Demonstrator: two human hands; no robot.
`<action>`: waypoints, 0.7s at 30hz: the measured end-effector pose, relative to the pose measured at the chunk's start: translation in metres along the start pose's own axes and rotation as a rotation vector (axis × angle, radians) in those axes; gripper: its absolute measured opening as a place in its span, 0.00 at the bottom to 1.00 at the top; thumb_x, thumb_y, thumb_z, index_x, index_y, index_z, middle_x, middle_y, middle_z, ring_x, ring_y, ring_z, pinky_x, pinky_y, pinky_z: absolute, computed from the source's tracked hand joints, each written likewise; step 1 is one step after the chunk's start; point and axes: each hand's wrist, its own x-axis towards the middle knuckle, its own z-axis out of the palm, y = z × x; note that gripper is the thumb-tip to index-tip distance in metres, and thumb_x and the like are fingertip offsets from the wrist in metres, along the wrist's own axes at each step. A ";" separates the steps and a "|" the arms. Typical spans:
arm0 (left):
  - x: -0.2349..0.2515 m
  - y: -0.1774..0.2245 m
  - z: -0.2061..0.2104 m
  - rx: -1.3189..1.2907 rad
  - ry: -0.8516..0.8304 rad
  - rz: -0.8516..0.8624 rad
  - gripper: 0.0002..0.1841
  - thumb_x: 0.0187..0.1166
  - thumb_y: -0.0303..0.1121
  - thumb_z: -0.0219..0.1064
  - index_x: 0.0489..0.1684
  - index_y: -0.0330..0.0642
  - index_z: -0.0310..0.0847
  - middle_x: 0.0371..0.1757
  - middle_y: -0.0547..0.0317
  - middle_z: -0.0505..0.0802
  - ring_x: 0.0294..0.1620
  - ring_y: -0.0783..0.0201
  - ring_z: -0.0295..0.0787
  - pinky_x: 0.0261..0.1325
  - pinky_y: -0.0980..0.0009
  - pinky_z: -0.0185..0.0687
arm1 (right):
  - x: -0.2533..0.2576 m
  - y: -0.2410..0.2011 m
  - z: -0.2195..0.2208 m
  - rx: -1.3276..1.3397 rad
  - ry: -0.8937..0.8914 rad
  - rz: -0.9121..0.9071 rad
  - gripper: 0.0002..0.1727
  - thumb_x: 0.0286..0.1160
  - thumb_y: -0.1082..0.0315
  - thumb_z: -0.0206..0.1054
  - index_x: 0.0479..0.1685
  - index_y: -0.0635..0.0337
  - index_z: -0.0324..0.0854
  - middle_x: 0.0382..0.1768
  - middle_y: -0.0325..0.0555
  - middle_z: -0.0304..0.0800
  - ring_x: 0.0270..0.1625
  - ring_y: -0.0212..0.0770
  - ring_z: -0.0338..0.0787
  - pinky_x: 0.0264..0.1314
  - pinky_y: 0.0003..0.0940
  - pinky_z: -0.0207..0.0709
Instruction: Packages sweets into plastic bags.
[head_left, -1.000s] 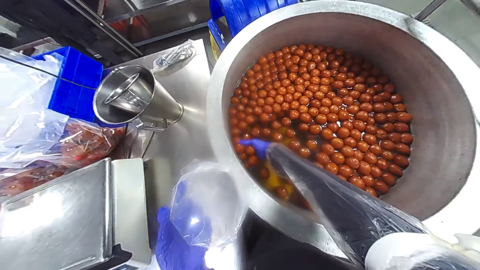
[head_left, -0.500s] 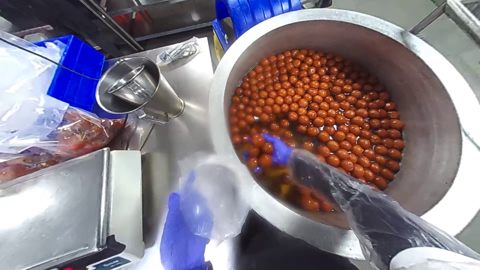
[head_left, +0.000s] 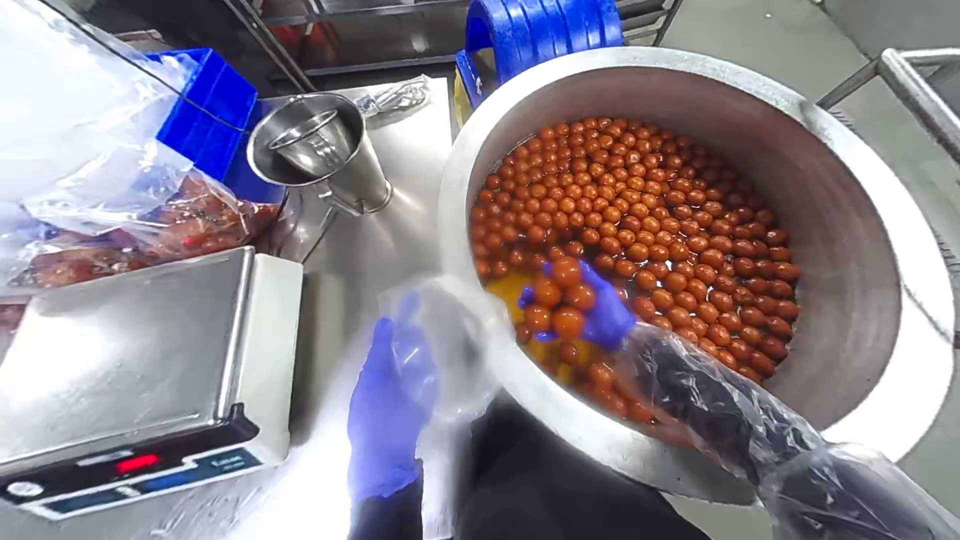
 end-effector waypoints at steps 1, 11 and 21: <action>0.000 0.000 -0.001 -0.004 0.002 0.000 0.25 0.94 0.46 0.40 0.61 0.47 0.84 0.26 0.66 0.90 0.19 0.77 0.86 0.21 0.81 0.84 | -0.003 -0.001 0.003 0.001 -0.010 -0.022 0.33 0.92 0.41 0.31 0.58 0.47 0.80 0.43 0.44 0.93 0.45 0.43 0.94 0.40 0.42 0.89; 0.002 -0.002 -0.001 -0.073 -0.027 -0.011 0.25 0.95 0.44 0.38 0.59 0.44 0.84 0.26 0.65 0.90 0.19 0.76 0.86 0.22 0.81 0.85 | -0.045 -0.010 0.080 0.185 -0.301 0.000 0.32 0.92 0.41 0.31 0.50 0.49 0.81 0.40 0.49 0.93 0.45 0.50 0.95 0.41 0.49 0.90; 0.000 0.001 -0.001 -0.187 -0.131 -0.056 0.23 0.93 0.43 0.41 0.58 0.42 0.83 0.30 0.60 0.90 0.22 0.74 0.86 0.25 0.79 0.86 | 0.004 0.037 0.099 -0.186 -0.422 0.190 0.22 0.91 0.53 0.47 0.52 0.55 0.84 0.40 0.50 0.92 0.42 0.46 0.94 0.43 0.44 0.90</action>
